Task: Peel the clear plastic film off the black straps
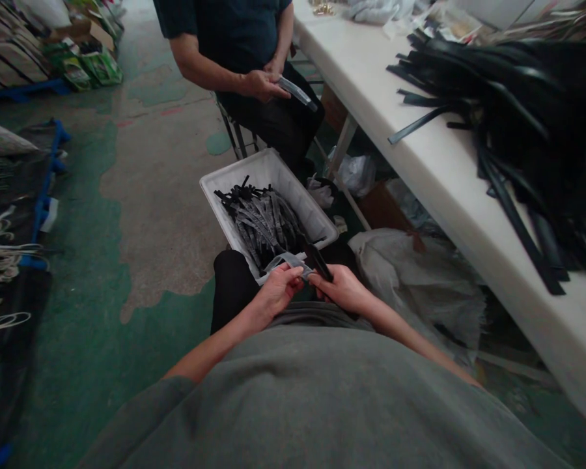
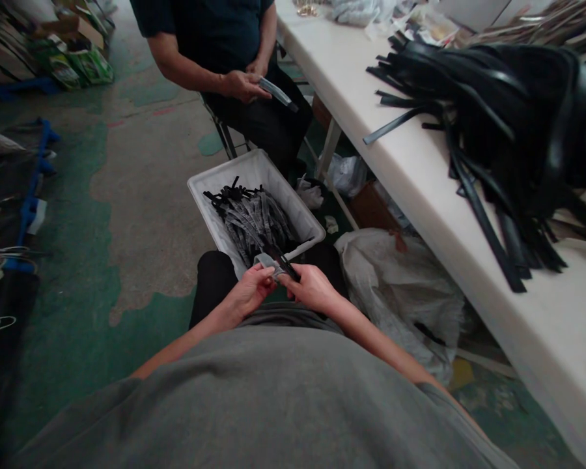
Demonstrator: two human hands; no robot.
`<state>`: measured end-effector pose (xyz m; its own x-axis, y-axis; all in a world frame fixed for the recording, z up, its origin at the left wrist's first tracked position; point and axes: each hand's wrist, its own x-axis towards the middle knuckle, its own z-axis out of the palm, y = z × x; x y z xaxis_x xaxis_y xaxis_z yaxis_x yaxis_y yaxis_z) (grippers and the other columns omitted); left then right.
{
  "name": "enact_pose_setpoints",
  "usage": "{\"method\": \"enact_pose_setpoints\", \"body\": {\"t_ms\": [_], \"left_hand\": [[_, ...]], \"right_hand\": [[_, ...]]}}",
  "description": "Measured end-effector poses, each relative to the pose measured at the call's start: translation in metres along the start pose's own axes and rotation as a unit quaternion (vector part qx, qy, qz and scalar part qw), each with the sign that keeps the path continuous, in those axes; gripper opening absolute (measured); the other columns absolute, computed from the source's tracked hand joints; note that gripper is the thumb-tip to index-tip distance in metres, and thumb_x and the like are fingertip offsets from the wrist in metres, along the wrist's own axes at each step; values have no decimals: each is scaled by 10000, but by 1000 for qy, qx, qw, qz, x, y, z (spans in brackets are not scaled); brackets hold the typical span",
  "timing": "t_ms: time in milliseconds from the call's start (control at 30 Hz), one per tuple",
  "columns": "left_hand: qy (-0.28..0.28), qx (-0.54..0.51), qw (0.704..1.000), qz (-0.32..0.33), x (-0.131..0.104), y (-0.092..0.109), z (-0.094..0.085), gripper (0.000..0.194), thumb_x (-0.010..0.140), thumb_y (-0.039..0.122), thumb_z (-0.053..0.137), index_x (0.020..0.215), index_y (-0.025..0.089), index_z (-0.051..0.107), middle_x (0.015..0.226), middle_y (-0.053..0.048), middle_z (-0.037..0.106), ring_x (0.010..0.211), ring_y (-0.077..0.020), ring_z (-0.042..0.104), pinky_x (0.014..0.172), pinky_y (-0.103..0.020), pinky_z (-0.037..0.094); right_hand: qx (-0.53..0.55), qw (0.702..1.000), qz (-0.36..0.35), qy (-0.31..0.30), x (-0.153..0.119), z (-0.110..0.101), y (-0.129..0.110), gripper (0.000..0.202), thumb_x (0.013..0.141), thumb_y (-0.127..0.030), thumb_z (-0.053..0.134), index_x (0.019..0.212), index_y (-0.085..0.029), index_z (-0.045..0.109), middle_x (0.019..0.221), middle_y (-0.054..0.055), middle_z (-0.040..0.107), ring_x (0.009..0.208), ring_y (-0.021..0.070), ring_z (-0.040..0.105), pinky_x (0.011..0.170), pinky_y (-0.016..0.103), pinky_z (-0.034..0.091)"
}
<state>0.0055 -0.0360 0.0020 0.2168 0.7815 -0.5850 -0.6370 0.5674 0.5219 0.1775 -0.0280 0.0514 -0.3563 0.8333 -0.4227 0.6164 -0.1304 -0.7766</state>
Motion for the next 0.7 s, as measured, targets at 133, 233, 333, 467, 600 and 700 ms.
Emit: {"method": "enact_pose_setpoints", "body": {"t_ms": [133,233,333,467,600,700], "left_hand": [[35,-25,999,16,5,13,-8,267,596,139,808,772,145,607,597,69,542,497,-40,494,526,-187,477],[22,-26,999,-11,4,12,-5,256,608,124,801,759,147,596,599,68,538,507,-43,506,528,-187,484],[12,-33,999,-32,-1,11,3,235,629,117,786,732,150,578,601,63,537,509,-48,514,525,-192,486],[28,-66,995,-66,-4,22,6,149,698,83,715,753,142,590,563,68,508,478,-38,494,539,-191,491],[-5,-52,995,-87,-5,21,2,107,720,81,685,747,144,602,596,35,567,522,-63,544,553,-195,496],[-54,-42,996,-57,-5,10,2,145,710,75,683,832,144,642,725,-5,656,625,-96,618,598,-202,512]], "right_hand": [[81,996,-4,43,-6,-3,1,293,848,-350,570,1097,-207,630,625,-26,628,523,130,612,447,202,460],[99,992,-22,72,-8,-2,2,266,840,-336,578,1069,-219,644,634,-28,617,557,138,627,447,205,482],[144,985,-39,86,-1,-4,4,256,844,-366,576,1008,-194,671,662,-4,644,567,143,622,453,223,488],[160,970,-113,141,4,-16,13,301,871,-359,558,1086,-200,696,955,57,737,654,151,653,583,282,542],[90,955,-271,82,7,-14,9,277,851,-271,614,1105,-249,721,1303,67,636,1124,227,629,959,368,495],[69,951,-294,64,9,-5,-1,218,866,-250,581,1001,-244,753,1193,71,695,1079,223,653,961,373,488]]}}
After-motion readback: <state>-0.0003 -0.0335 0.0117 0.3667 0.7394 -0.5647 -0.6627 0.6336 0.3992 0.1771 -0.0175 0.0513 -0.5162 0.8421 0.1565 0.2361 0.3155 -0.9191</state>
